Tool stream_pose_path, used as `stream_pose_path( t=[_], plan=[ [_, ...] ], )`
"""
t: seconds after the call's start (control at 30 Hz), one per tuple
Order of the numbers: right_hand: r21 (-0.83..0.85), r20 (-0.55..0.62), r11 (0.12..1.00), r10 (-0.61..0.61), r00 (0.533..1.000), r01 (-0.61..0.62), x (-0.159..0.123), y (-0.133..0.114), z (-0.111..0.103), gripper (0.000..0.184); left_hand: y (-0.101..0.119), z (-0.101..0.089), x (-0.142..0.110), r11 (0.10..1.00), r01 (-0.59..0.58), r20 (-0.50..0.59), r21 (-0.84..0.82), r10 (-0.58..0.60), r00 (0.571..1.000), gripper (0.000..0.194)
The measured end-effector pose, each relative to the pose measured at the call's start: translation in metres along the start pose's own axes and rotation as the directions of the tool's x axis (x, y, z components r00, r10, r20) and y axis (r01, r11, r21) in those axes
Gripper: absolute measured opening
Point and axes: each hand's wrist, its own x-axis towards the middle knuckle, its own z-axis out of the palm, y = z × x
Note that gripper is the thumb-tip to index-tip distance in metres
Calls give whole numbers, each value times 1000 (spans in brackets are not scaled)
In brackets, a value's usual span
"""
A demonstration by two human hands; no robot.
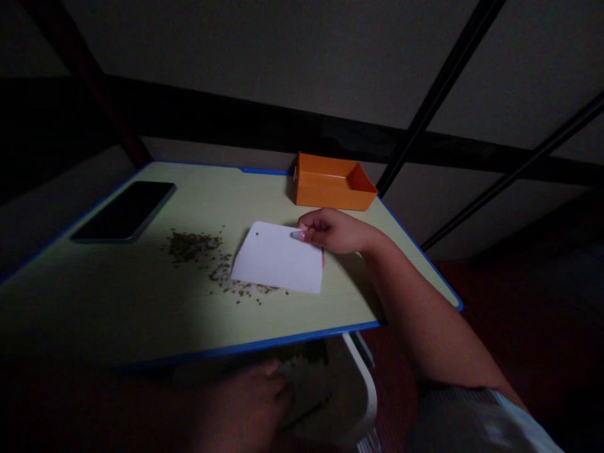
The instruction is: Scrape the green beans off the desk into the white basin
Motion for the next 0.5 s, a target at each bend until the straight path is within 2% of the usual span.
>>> stream_pose_path(
  t=[0.17,0.27,0.4,0.5],
  plan=[
    [22,53,999,-24,998,23,-1,-1,2,37,2,5,1,999,14,38,50,-16,999,31],
    [37,68,998,-44,997,42,-2,-4,1,37,3,3,2,999,41,58,13,-42,997,31],
    [42,9,999,-28,1000,27,-3,-5,-1,39,3,0,2,997,82,59,-11,-81,995,31],
    [17,-40,1000,17,999,-16,-3,-4,-4,41,2,3,0,999,30,35,-23,-30,999,31]
  ],
)
